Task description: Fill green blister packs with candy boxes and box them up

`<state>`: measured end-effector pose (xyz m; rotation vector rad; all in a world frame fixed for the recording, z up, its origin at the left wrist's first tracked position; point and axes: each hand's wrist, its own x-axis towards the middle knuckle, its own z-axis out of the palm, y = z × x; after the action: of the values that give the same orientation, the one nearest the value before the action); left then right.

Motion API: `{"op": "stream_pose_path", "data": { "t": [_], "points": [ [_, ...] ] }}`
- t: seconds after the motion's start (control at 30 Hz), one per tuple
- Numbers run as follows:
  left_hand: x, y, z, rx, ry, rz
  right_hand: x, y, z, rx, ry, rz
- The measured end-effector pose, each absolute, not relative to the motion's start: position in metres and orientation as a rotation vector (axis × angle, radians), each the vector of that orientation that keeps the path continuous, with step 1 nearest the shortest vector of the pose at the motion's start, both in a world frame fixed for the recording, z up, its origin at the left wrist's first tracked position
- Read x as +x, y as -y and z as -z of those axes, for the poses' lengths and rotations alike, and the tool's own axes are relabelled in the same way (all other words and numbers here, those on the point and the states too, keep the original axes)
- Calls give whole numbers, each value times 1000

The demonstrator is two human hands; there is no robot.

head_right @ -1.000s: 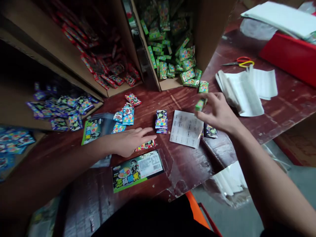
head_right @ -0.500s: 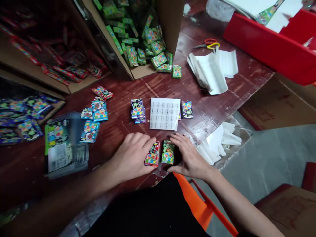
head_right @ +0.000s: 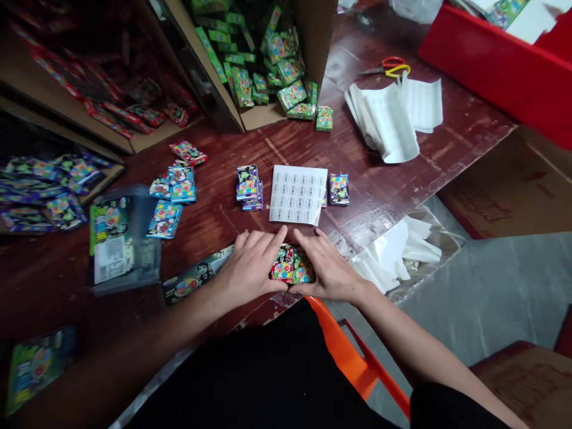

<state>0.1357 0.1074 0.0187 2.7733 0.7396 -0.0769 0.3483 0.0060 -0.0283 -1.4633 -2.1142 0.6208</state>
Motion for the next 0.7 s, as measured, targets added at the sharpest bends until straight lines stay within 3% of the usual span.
{"op": "stream_pose_path", "data": {
  "t": [0.3, 0.47, 0.7],
  "points": [
    [115, -103, -28, 2712, -723, 33, 339, -1, 34, -1500, 2130, -513],
    [58, -112, -29, 2658, -1094, 39, 334, -6, 35, -1446, 2068, -401],
    [18, -99, -12, 2572, -1024, 51, 312, -30, 26, -1377, 2137, -484]
  ]
}}
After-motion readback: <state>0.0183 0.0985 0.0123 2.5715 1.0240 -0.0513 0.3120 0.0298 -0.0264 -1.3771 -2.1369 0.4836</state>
